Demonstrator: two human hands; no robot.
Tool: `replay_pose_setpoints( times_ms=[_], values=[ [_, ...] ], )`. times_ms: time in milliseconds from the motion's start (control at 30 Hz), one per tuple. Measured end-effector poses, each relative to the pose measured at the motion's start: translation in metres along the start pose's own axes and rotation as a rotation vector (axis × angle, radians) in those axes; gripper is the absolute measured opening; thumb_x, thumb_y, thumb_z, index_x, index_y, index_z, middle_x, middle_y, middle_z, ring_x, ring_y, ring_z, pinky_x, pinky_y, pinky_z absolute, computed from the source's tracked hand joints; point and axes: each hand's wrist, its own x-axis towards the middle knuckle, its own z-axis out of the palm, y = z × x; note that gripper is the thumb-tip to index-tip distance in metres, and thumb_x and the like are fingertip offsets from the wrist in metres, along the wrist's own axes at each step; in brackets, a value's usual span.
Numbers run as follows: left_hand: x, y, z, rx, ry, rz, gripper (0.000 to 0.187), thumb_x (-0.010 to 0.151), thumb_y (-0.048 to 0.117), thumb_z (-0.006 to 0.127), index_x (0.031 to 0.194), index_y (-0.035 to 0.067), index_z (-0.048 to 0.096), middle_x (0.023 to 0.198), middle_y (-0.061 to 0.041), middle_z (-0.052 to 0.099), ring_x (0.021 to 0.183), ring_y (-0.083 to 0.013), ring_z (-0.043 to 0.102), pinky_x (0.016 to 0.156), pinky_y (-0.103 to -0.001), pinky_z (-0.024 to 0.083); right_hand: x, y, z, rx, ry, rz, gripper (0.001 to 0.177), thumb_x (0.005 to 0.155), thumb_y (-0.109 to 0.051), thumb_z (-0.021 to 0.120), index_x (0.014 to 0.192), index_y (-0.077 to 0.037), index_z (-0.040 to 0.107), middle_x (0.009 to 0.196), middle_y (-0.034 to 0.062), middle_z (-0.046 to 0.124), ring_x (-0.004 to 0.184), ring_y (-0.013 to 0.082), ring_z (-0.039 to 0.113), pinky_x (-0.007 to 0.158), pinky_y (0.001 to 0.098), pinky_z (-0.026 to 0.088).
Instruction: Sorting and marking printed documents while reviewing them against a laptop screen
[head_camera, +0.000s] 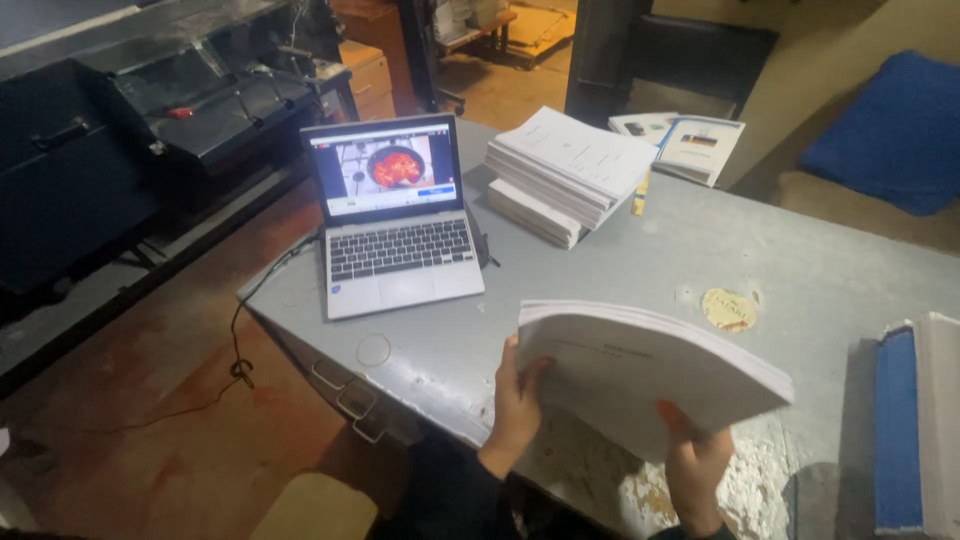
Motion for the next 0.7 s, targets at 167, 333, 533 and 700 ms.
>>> replay_pose_setpoints(
  times_ms=[167, 333, 533, 700],
  values=[
    [0.003, 0.029, 0.001, 0.069, -0.042, -0.008, 0.036, 0.107, 0.029, 0.051, 0.134, 0.005, 0.053, 0.121, -0.012, 0.066, 0.112, -0.0253, 0.063, 0.095, -0.038, 0.050, 0.005, -0.008, -0.005, 0.013, -0.015, 0.003, 0.034, 0.089, -0.014, 0.076, 0.119, 0.001, 0.067, 0.117, 0.0171, 0.069, 0.111, 0.0271, 0.062, 0.095, 0.0409, 0.049],
    [-0.016, -0.055, -0.012, 0.112, -0.113, -0.162, 0.033, 0.105, 0.019, 0.054, 0.136, 0.008, 0.048, 0.121, -0.013, 0.067, 0.110, -0.0250, 0.062, 0.092, -0.035, 0.048, 0.004, 0.002, 0.012, 0.000, -0.135, 0.271, 0.060, 0.080, -0.028, 0.074, 0.130, 0.002, 0.058, 0.120, 0.0200, 0.064, 0.108, 0.0328, 0.059, 0.086, 0.0457, 0.050],
    [-0.026, -0.058, -0.010, 0.049, -0.071, -0.060, 0.028, 0.108, 0.011, 0.047, 0.135, 0.006, 0.048, 0.121, -0.016, 0.064, 0.111, -0.0265, 0.061, 0.093, -0.035, 0.050, -0.002, -0.006, 0.015, 0.131, -0.103, 0.144, 0.051, 0.085, -0.014, 0.074, 0.131, 0.001, 0.057, 0.124, 0.0176, 0.065, 0.115, 0.0283, 0.059, 0.095, 0.0407, 0.047],
    [-0.015, -0.051, -0.011, 0.074, -0.068, -0.102, 0.040, 0.105, 0.028, 0.051, 0.139, 0.006, 0.050, 0.125, -0.012, 0.063, 0.119, -0.0233, 0.058, 0.099, -0.037, 0.046, 0.006, -0.013, 0.010, 0.018, -0.047, 0.131, 0.051, 0.084, -0.016, 0.077, 0.128, 0.001, 0.060, 0.124, 0.0186, 0.065, 0.114, 0.0284, 0.057, 0.095, 0.0407, 0.044]
  ],
)
